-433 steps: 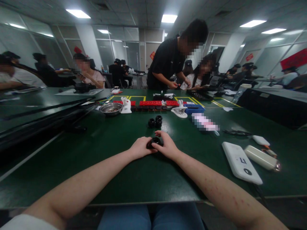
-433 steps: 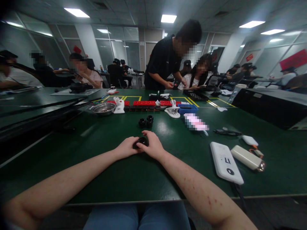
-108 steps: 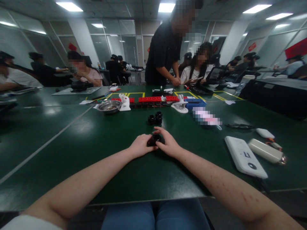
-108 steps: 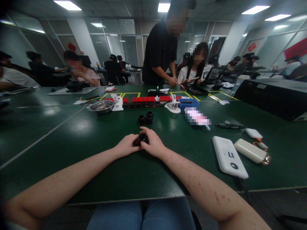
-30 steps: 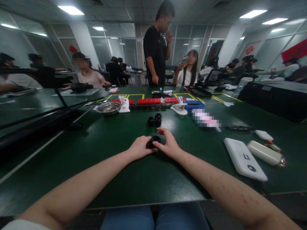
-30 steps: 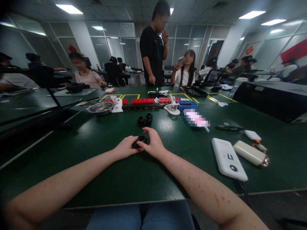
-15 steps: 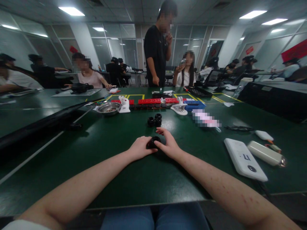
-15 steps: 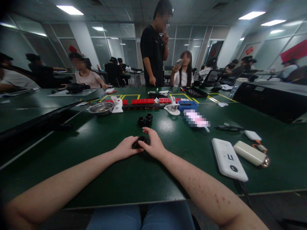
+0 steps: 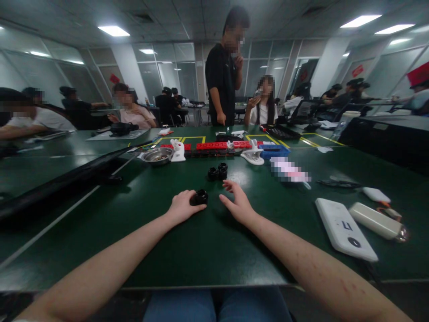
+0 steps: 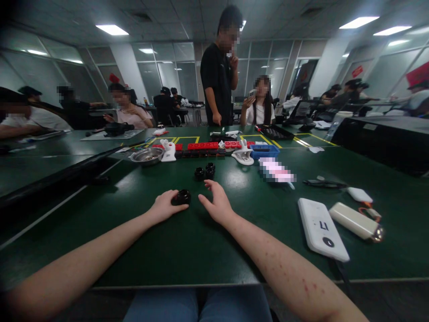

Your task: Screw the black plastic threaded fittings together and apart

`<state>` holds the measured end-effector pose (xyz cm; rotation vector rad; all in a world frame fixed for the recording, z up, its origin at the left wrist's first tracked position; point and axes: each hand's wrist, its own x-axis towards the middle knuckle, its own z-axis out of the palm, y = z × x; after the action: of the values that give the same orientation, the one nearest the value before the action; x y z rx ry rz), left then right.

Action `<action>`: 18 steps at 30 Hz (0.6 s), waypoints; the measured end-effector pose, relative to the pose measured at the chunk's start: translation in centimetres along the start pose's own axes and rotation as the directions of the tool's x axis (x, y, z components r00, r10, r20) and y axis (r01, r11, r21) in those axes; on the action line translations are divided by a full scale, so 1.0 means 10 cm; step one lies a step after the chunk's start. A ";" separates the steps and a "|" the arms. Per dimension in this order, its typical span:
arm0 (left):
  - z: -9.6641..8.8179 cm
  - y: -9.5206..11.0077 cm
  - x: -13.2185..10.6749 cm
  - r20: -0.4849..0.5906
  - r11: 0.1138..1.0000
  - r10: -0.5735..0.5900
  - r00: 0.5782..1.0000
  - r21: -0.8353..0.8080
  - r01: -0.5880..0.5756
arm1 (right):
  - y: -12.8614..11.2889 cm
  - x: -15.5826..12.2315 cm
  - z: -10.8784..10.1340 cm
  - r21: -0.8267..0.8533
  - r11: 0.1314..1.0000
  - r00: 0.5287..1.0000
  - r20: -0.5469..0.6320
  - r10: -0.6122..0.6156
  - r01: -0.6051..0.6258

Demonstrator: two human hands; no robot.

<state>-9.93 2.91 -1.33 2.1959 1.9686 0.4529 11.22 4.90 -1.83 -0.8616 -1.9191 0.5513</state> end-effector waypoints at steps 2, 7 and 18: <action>-0.09 -0.21 -0.03 0.014 0.993 -0.114 0.993 0.022 0.113 | -0.01 0.00 -0.01 -0.002 1.000 1.000 0.000 0.011 -0.011; -0.35 -0.86 -0.17 0.004 0.920 -0.379 0.925 0.109 0.377 | -0.01 0.00 -0.01 -0.003 1.000 1.000 0.020 0.012 -0.012; -0.71 -1.53 -0.73 -0.056 0.800 -0.587 0.807 0.112 0.590 | 0.07 0.01 0.03 -0.079 0.994 0.997 0.034 0.073 -0.070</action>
<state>-27.34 -3.03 -0.33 1.4906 2.5923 0.2555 11.18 5.41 -2.37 -0.9789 -1.9596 0.5417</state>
